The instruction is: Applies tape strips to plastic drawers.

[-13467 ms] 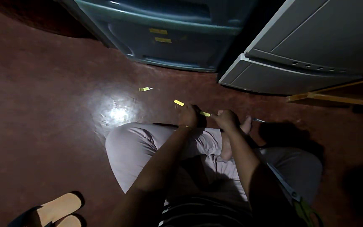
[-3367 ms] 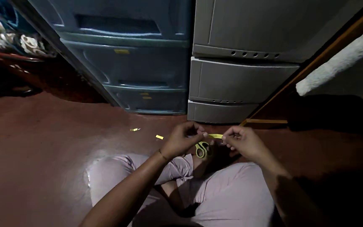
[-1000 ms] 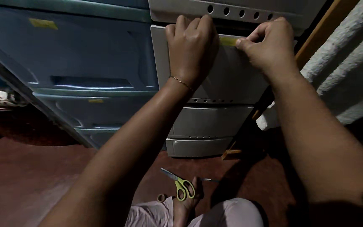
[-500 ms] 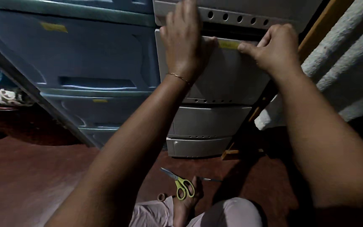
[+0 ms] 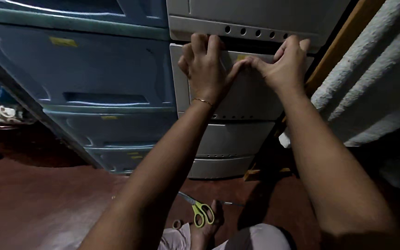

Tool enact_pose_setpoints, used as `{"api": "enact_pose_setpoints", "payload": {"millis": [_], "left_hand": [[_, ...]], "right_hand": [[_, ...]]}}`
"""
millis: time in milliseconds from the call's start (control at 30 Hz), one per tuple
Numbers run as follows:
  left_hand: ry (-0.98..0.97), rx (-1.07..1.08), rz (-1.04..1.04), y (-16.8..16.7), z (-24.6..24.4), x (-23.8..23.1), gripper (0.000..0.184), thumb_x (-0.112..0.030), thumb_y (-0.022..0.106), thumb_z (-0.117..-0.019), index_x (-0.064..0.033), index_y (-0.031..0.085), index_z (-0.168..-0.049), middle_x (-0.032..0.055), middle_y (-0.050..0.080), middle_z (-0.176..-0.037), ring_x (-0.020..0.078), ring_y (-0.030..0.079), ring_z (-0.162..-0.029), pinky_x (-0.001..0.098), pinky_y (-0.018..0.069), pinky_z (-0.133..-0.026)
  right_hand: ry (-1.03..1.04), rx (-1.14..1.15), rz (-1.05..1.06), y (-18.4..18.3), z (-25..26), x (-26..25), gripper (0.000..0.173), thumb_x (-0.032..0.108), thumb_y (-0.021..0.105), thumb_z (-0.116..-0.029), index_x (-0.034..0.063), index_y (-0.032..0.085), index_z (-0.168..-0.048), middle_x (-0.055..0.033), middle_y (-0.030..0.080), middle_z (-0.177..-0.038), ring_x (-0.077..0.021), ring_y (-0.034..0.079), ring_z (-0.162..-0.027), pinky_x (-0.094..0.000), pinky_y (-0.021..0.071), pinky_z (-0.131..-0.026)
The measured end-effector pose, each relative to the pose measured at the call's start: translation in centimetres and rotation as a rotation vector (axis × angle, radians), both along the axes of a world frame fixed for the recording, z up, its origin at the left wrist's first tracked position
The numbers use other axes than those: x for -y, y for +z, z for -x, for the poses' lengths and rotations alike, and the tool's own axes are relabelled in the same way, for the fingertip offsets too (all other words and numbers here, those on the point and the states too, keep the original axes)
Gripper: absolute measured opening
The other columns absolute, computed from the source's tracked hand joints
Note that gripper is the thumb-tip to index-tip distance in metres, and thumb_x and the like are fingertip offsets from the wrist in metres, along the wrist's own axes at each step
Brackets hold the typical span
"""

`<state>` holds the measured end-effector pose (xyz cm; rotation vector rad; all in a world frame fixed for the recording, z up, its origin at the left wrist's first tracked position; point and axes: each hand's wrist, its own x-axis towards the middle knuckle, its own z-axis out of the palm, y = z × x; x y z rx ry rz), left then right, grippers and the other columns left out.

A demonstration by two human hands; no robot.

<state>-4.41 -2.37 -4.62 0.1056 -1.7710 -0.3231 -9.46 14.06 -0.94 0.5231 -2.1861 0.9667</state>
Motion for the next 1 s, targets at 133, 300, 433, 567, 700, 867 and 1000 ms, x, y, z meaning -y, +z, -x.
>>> {"api": "enact_pose_setpoints", "payload": {"millis": [133,300,433,567,700,867,1000], "left_hand": [[-0.045,0.028,-0.056,0.5,0.1,-0.2,0.049,-0.052,0.076,-0.0826,-0.0111,0.07,-0.108,0.0161,0.06,-0.12,0.041,0.05,-0.119,0.0586,0.033,-0.094],[-0.079,0.053,-0.092,1.0,-0.2,-0.3,0.027,-0.037,0.069,-0.0939,-0.0126,0.072,-0.104,0.0113,0.062,-0.113,0.0361,0.052,-0.114,0.0559,0.0338,-0.093],[-0.042,0.031,-0.058,0.7,-0.2,0.0,0.031,-0.04,0.059,-0.0989,-0.0116,0.071,-0.104,0.0099,0.065,-0.112,0.0343,0.055,-0.112,0.0551,0.0349,-0.093],[-0.01,-0.053,-0.055,0.2,0.4,-0.4,0.051,-0.056,0.074,-0.0844,-0.0091,0.071,-0.103,0.0136,0.065,-0.113,0.038,0.056,-0.112,0.0571,0.0352,-0.095],[-0.009,-0.083,-0.047,0.0,1.1,-0.6,0.041,-0.049,0.071,-0.0906,-0.01,0.07,-0.102,0.0119,0.064,-0.111,0.0361,0.056,-0.113,0.0568,0.0343,-0.096],[-0.034,-0.102,-0.058,0.1,1.1,-0.3,0.021,-0.031,0.064,-0.0988,-0.0108,0.07,-0.096,0.0097,0.064,-0.106,0.0319,0.056,-0.109,0.0523,0.0344,-0.094],[-0.1,-0.132,-0.02,-0.5,0.8,0.8,0.016,-0.017,0.058,-0.1011,-0.0122,0.074,-0.103,0.0083,0.069,-0.112,0.0299,0.059,-0.108,0.0493,0.0391,-0.092]], "right_hand": [[0.034,-0.002,0.005,-0.1,0.4,-0.1,0.076,0.057,0.084,-0.0775,-0.004,0.058,-0.114,-0.0231,0.049,-0.126,-0.0319,0.056,-0.108,-0.045,0.0486,-0.091],[0.153,-0.004,-0.008,-0.3,1.0,-1.3,0.058,0.044,0.08,-0.0884,-0.0039,0.057,-0.112,-0.0239,0.047,-0.127,-0.0288,0.054,-0.111,-0.0393,0.0481,-0.092],[0.174,0.067,0.088,-0.2,0.3,-1.3,0.051,0.039,0.078,-0.0911,-0.0023,0.059,-0.114,-0.0241,0.048,-0.131,-0.0295,0.055,-0.113,-0.0407,0.0489,-0.094],[0.042,0.024,0.164,-0.7,-0.4,0.8,0.07,0.058,0.083,-0.078,-0.0002,0.061,-0.11,-0.0252,0.046,-0.133,-0.0365,0.051,-0.119,-0.0491,0.0469,-0.095],[-0.013,-0.1,0.143,-1.6,0.6,1.3,0.072,0.061,0.08,-0.0784,-0.0017,0.061,-0.108,-0.0263,0.049,-0.128,-0.0399,0.053,-0.117,-0.0516,0.0468,-0.095],[0.117,-0.072,0.194,-1.8,1.0,0.3,0.047,0.041,0.072,-0.0947,-0.0033,0.061,-0.108,-0.0251,0.048,-0.127,-0.0336,0.051,-0.117,-0.042,0.0462,-0.098],[0.041,-0.049,0.275,-1.9,-0.4,1.5,0.052,0.046,0.075,-0.0893,-0.0002,0.063,-0.109,-0.0248,0.049,-0.131,-0.0357,0.051,-0.12,-0.0468,0.0464,-0.098]]}}
